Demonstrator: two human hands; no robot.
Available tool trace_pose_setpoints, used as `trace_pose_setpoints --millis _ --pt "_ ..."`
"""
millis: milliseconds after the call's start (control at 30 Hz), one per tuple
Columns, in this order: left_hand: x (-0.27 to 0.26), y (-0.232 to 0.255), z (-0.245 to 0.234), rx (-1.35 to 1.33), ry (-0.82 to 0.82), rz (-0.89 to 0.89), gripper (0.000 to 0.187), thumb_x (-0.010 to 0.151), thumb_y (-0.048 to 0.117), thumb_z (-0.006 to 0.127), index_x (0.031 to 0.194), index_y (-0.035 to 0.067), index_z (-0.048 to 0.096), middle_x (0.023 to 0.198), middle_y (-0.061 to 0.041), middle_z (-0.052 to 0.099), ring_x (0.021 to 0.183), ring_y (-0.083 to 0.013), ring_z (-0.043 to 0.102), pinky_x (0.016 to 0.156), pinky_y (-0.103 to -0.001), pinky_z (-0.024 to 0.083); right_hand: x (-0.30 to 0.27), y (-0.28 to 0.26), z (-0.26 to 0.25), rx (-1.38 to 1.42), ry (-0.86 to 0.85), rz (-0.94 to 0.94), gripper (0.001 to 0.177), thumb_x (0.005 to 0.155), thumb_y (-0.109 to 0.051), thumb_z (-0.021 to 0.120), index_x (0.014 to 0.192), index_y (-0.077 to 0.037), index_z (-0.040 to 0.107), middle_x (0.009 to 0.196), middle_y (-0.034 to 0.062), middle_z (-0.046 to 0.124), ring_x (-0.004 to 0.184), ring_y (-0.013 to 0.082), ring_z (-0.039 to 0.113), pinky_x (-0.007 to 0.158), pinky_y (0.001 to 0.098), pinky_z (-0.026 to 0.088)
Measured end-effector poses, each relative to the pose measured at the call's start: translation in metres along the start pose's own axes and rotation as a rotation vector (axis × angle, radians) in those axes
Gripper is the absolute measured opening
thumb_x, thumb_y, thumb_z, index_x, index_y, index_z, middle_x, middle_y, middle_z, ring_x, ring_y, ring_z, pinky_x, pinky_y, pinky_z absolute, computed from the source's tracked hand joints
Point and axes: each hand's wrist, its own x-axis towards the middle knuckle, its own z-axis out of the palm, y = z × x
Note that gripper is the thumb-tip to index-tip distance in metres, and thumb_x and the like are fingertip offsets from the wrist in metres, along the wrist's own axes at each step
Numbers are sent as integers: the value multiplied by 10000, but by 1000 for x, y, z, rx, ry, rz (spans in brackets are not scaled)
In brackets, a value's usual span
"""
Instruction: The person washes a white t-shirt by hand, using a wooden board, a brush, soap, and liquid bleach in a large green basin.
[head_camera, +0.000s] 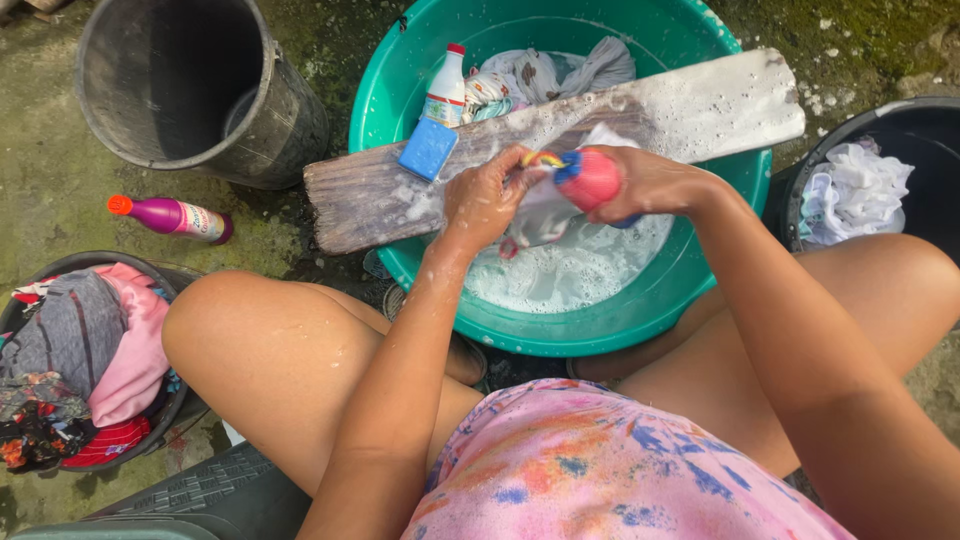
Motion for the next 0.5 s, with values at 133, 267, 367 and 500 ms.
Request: trace_pose_setpoints --millis 133,267,367,500 --pt "-5 32 -29 90 -401 -142 517 742 635 766 986 179 772 734 -66 738 657 -242 716 614 -443 526 -45 63 -27 550 -33 -183 724 650 -173 858 1322 -26 630 1056 103 696 831 172 653 685 315 561" --pt "-7 22 -20 -4 -668 -243 521 762 615 778 893 110 772 678 -105 716 599 -271 694 620 -413 544 -91 100 -64 638 264 -152 769 574 -144 796 1308 -32 593 1147 50 705 983 175 710 898 321 577" --pt "-6 -12 -6 -69 -478 -142 522 763 600 807 837 84 781 685 -107 721 631 -253 707 646 -404 547 -85 123 -96 595 365 -127 688 660 -107 775 1317 -1 603 1110 104 696 978 236 707 909 358 584" --pt "4 -66 28 16 -123 -302 414 884 536 717 882 123 744 803 -90 766 750 -292 730 735 -441 549 29 158 -110 495 638 -146 651 833 -134 804 1427 -15 567 1144 55 667 1003 194 679 909 381 563"
